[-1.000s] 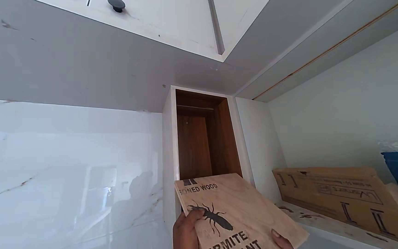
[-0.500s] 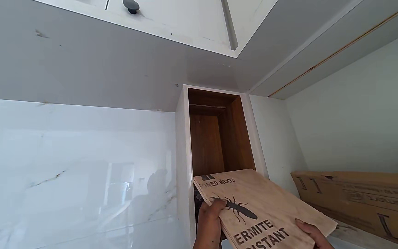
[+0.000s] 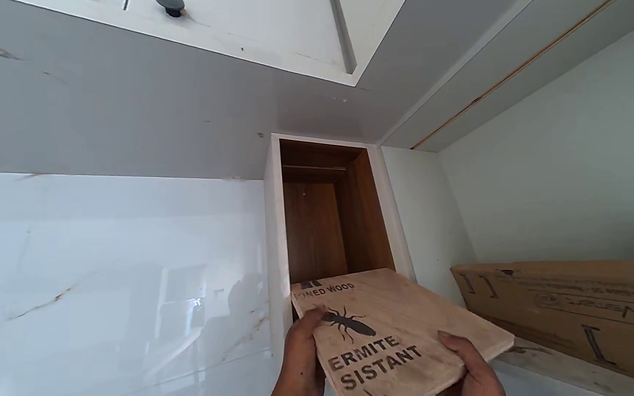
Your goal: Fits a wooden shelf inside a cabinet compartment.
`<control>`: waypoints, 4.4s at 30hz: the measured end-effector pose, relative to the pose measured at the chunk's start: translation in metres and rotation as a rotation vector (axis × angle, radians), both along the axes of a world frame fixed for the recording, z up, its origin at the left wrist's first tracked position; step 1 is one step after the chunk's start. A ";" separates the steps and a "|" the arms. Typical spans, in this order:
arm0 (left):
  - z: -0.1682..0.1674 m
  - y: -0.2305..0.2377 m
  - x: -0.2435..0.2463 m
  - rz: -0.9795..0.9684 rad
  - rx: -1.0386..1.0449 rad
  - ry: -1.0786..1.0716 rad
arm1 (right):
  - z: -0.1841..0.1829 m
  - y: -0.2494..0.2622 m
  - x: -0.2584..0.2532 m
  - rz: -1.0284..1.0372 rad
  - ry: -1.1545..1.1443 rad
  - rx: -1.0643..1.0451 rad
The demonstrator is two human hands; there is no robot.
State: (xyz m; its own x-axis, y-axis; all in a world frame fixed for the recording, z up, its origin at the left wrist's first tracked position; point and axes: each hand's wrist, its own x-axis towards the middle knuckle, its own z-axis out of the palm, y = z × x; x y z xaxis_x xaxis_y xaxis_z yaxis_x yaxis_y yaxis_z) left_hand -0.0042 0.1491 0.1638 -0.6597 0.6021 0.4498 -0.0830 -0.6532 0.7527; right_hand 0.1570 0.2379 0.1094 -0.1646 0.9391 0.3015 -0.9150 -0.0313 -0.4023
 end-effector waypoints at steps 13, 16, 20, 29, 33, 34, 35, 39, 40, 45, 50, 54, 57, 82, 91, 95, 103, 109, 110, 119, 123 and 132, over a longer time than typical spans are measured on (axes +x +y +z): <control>0.021 -0.004 0.006 -0.114 0.188 0.075 | 0.114 0.029 -0.055 0.088 -0.100 0.015; 0.028 -0.010 -0.005 0.505 0.189 0.448 | 0.149 0.032 -0.057 0.059 -0.136 0.109; 0.061 -0.021 -0.052 1.053 0.102 1.230 | 0.149 0.032 -0.048 0.116 -0.222 0.126; 0.125 -0.038 -0.071 1.100 0.080 1.800 | 0.160 0.034 -0.051 0.114 -0.195 0.092; 0.115 -0.038 -0.078 1.110 0.166 1.834 | 0.139 0.031 -0.048 0.124 -0.188 0.144; 0.116 -0.035 -0.082 1.119 0.196 1.838 | 0.137 0.032 -0.050 0.109 -0.187 0.150; 0.118 -0.033 -0.085 1.125 0.204 1.847 | 0.140 0.033 -0.053 0.100 -0.201 0.157; 0.123 -0.026 -0.095 1.182 0.116 1.866 | 0.164 0.052 -0.077 0.126 -0.242 0.129; 0.128 -0.023 -0.095 1.199 0.112 1.851 | 0.170 0.055 -0.078 0.121 -0.244 0.146; 0.139 -0.033 -0.082 1.141 -0.087 1.805 | 0.176 0.054 -0.079 0.113 -0.278 0.157; 0.135 -0.030 -0.077 1.142 0.024 1.853 | 0.172 0.054 -0.082 0.099 -0.258 0.117; 0.140 -0.017 -0.089 1.202 -0.114 1.878 | 0.175 0.068 -0.115 0.097 -0.304 0.080; 0.148 -0.017 -0.076 1.250 -0.250 1.809 | 0.188 0.069 -0.119 0.093 -0.320 0.108; 0.140 0.022 -0.046 1.428 -0.774 1.978 | 0.152 0.073 -0.075 -0.376 -0.942 0.523; 0.133 0.033 -0.069 1.598 -0.512 2.085 | 0.213 0.097 -0.109 -1.262 -0.656 0.760; 0.136 0.032 -0.077 1.587 -0.481 2.126 | 0.219 0.113 -0.135 -1.065 -0.886 0.899; 0.134 0.035 -0.076 1.611 -0.461 2.099 | 0.212 0.104 -0.096 -1.348 -0.544 0.771; 0.131 0.035 -0.087 1.552 -0.431 2.130 | 0.204 0.122 -0.143 -1.261 -0.769 0.872; 0.132 0.035 -0.087 1.550 -0.410 2.143 | 0.202 0.124 -0.141 -1.324 -0.725 0.895; 0.142 0.040 -0.097 1.612 -0.365 2.167 | 0.213 0.123 -0.145 -1.235 -0.817 0.766; 0.149 0.041 -0.097 1.604 -0.373 2.183 | 0.221 0.123 -0.135 -1.301 -0.839 0.906; 0.136 0.041 -0.098 1.653 -0.383 2.128 | 0.206 0.115 -0.152 -1.131 -0.875 0.819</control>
